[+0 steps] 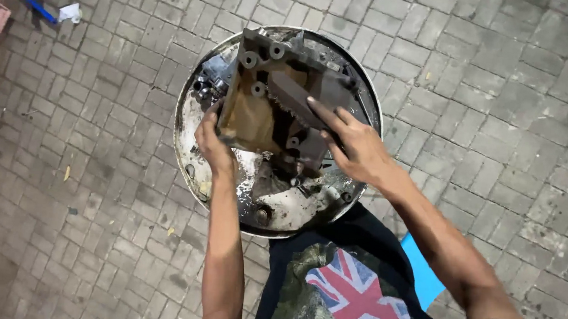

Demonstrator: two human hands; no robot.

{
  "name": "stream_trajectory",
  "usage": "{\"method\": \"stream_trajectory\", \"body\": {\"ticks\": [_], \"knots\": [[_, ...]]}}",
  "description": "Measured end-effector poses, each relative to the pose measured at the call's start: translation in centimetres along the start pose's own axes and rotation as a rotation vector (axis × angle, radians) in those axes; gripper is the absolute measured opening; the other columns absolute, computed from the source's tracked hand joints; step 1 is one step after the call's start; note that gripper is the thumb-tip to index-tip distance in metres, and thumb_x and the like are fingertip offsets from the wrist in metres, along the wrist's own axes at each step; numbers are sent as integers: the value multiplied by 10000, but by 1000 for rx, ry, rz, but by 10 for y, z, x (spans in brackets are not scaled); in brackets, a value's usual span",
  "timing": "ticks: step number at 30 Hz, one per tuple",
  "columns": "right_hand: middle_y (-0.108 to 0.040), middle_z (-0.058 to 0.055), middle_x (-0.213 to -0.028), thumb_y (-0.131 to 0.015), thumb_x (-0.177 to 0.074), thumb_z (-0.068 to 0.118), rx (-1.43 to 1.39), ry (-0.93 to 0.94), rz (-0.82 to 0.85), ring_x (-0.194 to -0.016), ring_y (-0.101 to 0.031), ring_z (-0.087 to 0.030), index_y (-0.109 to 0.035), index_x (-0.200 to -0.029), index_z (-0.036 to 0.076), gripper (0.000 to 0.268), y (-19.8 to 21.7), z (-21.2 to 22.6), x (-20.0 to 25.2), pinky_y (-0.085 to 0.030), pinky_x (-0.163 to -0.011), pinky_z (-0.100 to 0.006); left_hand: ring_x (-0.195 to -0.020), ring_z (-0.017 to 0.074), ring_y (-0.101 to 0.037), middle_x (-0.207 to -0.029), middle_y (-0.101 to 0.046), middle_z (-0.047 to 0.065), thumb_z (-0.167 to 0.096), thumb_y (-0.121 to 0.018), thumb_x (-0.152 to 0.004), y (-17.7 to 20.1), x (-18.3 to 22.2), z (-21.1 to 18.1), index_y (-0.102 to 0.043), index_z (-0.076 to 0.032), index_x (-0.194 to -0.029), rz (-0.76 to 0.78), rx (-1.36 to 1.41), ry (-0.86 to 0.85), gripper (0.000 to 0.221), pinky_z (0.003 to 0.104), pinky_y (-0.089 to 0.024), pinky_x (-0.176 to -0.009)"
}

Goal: Scraping and brushing an engine component to remove dirt and residue using a wire brush and a scraper.

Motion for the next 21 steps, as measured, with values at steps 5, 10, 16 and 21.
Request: {"method": "stream_trajectory", "body": {"ticks": [5, 10, 16, 21], "knots": [[-662, -220, -1058, -575, -997, 185, -125, 131, -7, -929, -665, -504, -494, -1544, 220, 554, -12, -4, -26, -549, -755, -551, -868, 189, -662, -1002, -735, 101, -265, -602, -952, -23, 7, -29, -767, -125, -1128, -27, -53, -131, 279, 289, -570, -697], [-635, -252, -1351, -554, -985, 67, -342, 144, 8, -1233, -599, -454, -506, -1520, 70, 537, 0, 14, -17, -513, -979, -541, -661, 108, -602, -872, -707, 64, -325, -604, -969, -32, 15, -42, -758, -149, -1144, 21, -127, -192, 292, 211, -515, -541], [-597, -269, -1409, -545, -989, 45, -399, 156, -117, -1270, -567, -473, -493, -1494, -19, 512, -21, 17, -15, -474, -1046, -561, -956, 176, -636, -1064, -724, 118, -277, -586, -994, -22, 6, -26, -739, -94, -1174, 100, -126, -232, 299, 312, -542, -817], [-689, -146, -1166, -644, -967, 154, -209, 161, -207, -981, -723, -367, -614, -1450, 133, 484, -18, 17, -14, -583, -825, -442, -974, 174, -647, -1093, -728, 127, -298, -562, -1002, -28, 14, -32, -734, -94, -1190, 112, -136, -226, 327, 312, -558, -807]]}}
Point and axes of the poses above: each hand's wrist, its own x-axis away from the middle knuckle, its own y-axis out of the back of the hand, z = x × y, the point moved 5 cm from there along -x, towards the middle knuckle
